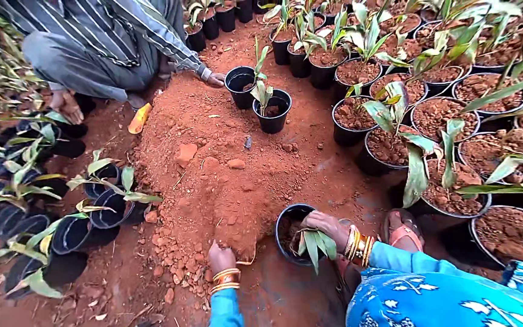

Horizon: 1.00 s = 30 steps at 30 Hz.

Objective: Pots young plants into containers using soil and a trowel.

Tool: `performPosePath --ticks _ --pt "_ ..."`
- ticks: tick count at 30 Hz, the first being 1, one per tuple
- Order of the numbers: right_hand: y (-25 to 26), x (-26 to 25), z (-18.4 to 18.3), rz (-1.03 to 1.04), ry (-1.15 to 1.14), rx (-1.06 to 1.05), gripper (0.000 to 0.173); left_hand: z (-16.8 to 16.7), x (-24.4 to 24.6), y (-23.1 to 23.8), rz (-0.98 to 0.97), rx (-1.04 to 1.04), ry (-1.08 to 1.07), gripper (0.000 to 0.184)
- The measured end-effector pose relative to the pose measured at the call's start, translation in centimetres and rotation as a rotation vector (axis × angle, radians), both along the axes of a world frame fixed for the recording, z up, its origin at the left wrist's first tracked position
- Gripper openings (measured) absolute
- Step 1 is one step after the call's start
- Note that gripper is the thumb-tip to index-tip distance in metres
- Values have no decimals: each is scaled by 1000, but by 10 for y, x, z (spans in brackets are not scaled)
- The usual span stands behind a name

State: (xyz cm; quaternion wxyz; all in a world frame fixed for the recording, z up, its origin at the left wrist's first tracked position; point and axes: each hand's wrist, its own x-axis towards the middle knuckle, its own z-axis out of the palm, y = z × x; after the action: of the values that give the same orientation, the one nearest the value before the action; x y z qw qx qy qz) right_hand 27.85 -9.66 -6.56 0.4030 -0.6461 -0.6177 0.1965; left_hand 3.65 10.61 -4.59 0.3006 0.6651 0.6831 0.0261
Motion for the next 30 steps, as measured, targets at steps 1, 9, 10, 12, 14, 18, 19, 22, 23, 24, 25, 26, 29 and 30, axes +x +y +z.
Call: performPosePath --ticks 1,9,10,12,14,18,19,22,23,24,25,26,29,30 --pt "-3 -3 1 -37 24 -13 19 10 -9 -1 -55 15 -10 39" --pt "4 -24 14 -214 103 62 18 127 5 22 -685 -177 168 37" --pt "4 -24 16 -206 96 31 19 138 18 21 -758 -219 250 37" --pt "3 -26 21 -193 73 -6 20 154 47 13 -921 -251 422 34" --pt "0 -29 23 -157 59 -32 18 165 75 -3 -1062 -226 623 31" --pt "-1 -31 10 -45 17 89 17 197 116 -53 -1059 -181 861 24" --pt "0 -30 8 -30 16 114 17 205 118 -61 -1037 -169 872 23" --pt "-1 -23 17 24 48 95 20 228 99 -64 -933 -147 843 24" --pt "-2 -18 19 13 37 83 23 232 83 -55 -872 -147 839 27" --pt "-4 -12 16 -32 -1 67 28 227 60 -44 -800 -148 820 31" --pt "-6 -7 11 -110 -39 58 38 213 30 -30 -724 -137 774 36" --pt "-8 -2 9 -179 -33 -28 58 190 -4 -19 -644 -135 707 40" --pt "-6 10 12 -229 231 -589 78 96 -102 -31 -379 -226 424 46" --pt "-3 10 15 -191 365 -721 67 68 -125 -51 -287 -270 340 45"
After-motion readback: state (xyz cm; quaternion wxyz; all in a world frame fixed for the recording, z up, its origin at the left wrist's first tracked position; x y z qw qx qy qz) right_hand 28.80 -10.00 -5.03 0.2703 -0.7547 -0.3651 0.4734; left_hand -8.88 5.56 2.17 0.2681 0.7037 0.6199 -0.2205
